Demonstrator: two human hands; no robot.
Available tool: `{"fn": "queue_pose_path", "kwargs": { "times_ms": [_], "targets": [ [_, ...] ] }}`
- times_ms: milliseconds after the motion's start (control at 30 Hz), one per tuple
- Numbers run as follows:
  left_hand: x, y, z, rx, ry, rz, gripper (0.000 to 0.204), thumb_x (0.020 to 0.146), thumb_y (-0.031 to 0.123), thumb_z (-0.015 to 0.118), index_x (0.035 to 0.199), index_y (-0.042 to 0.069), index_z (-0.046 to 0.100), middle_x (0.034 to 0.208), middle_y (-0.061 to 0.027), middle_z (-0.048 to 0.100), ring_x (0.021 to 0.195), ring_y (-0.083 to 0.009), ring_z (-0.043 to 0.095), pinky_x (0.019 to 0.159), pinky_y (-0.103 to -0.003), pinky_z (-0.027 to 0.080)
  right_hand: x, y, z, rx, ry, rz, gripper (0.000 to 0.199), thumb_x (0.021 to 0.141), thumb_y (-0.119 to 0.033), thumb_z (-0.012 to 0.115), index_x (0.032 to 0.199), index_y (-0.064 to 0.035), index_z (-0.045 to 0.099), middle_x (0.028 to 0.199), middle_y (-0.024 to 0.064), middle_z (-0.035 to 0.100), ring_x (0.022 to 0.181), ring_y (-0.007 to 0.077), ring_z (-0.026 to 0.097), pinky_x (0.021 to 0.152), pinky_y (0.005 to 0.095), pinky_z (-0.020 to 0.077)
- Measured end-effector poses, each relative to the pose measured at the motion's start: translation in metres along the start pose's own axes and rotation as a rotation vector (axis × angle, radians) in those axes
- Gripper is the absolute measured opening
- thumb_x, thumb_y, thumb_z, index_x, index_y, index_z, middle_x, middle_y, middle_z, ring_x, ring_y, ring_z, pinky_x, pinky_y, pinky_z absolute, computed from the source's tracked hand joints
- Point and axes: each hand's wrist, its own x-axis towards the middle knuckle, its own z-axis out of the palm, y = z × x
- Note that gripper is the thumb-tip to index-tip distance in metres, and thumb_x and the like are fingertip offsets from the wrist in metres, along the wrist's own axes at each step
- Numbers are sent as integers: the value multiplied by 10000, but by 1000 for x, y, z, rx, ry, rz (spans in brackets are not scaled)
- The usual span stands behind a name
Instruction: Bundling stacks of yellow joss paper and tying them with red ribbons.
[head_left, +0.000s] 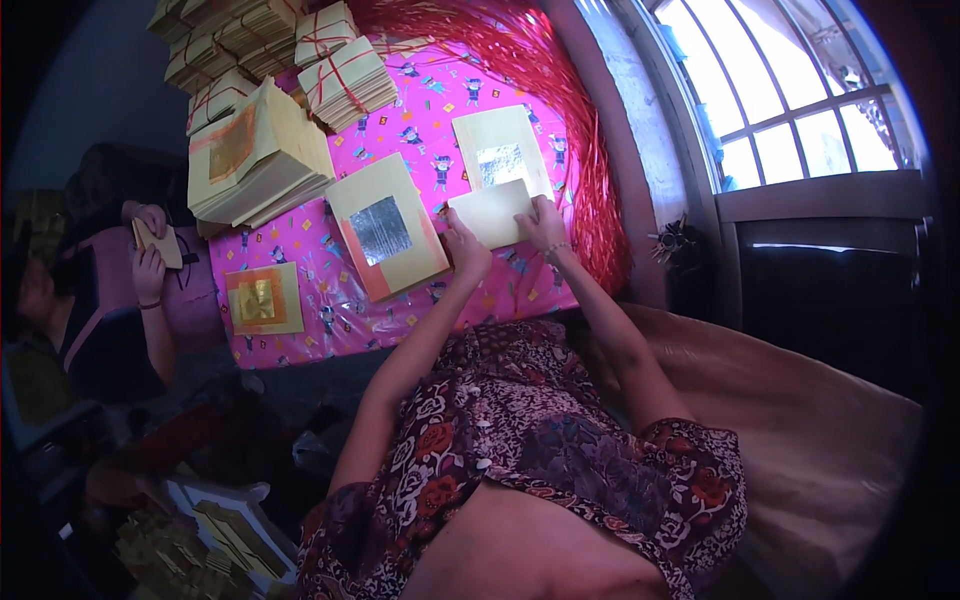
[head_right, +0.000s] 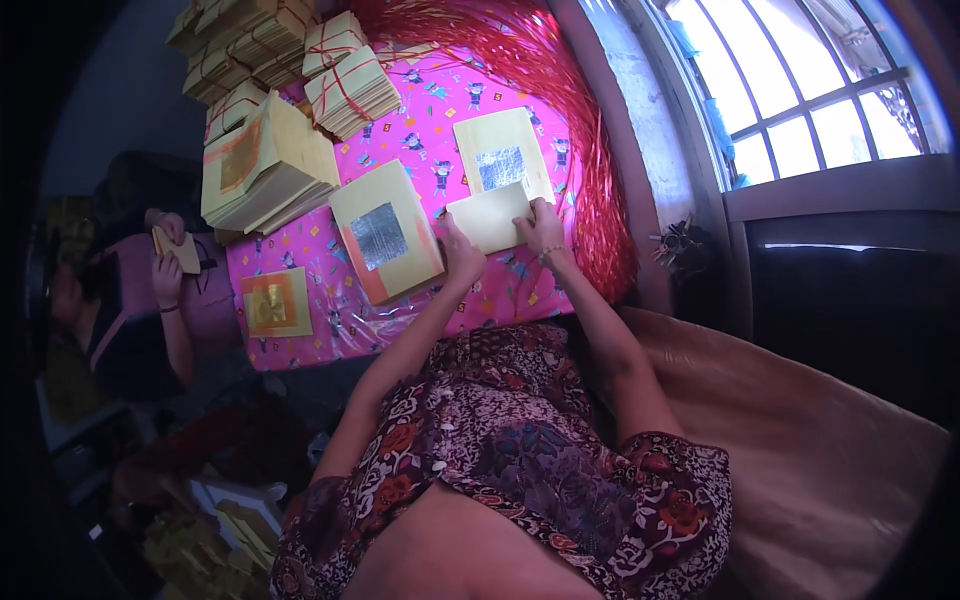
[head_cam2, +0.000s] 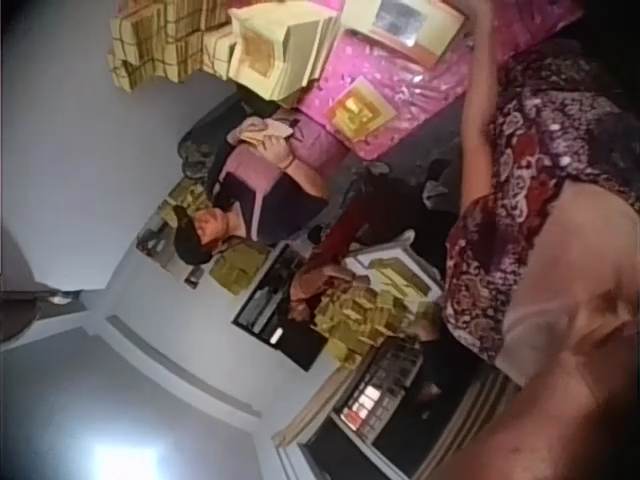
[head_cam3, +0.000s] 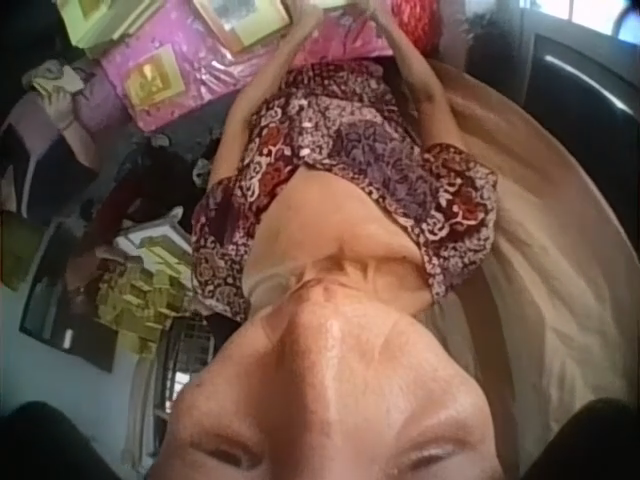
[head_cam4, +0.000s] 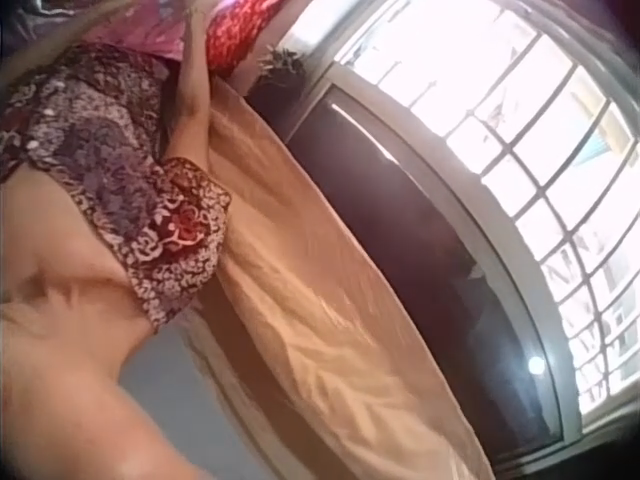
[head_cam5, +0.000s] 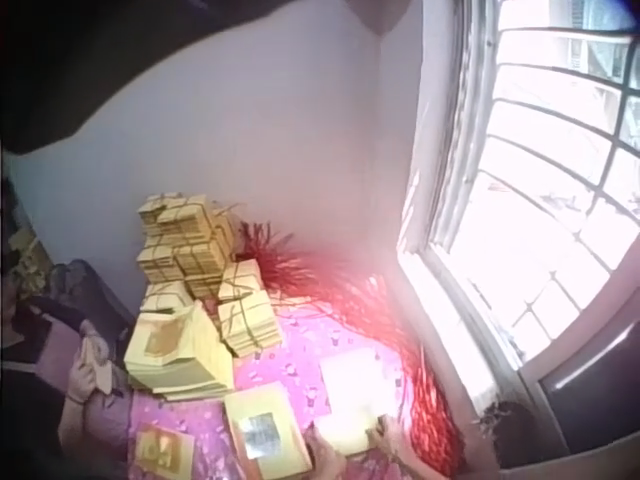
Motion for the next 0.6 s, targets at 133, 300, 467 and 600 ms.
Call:
{"fn": "queue_pose_path", "kwargs": {
  "times_ms": [133, 300, 467, 600],
  "targets": [
    [-2, -2, 12, 112, -25, -61, 827, 702, -62, 532, 1413, -28, 111, 1138, -318, 384, 1042, -444, 414, 922, -481, 328, 3, 10, 2, 70, 2, 25, 386, 760, -217, 721, 1004, 12, 528, 877, 192, 624, 797, 324, 628, 690, 399, 493],
    [-1, -9, 14, 105, 56, -53, 799, 715, -66, 535, 1412, -1, 149, 1160, -292, 381, 1055, -437, 402, 937, -484, 316, 6, -6, -3, 299, -112, 258, 375, 752, -216, 748, 988, -3, 549, 713, 75, 633, 629, 158, 610, 565, 307, 476],
    [-1, -10, 15, 98, 80, -25, 779, 718, -65, 535, 1403, -3, 170, 1172, -290, 381, 1063, -430, 401, 941, -485, 325, 9, -17, -8, 171, -123, 262, 385, 750, -224, 742, 1010, -12, 552, 738, 81, 645, 641, 163, 622, 577, 315, 488],
    [-6, 3, 19, 351, 145, -72, 662, 762, -24, 539, 1374, 19, 289, 1207, -234, 419, 1066, -377, 435, 892, -451, 382, 9, -28, -4, -248, -51, 189, 430, 729, -261, 747, 1037, -31, 553, 899, 151, 636, 804, 274, 632, 685, 389, 502]
  ]
}}
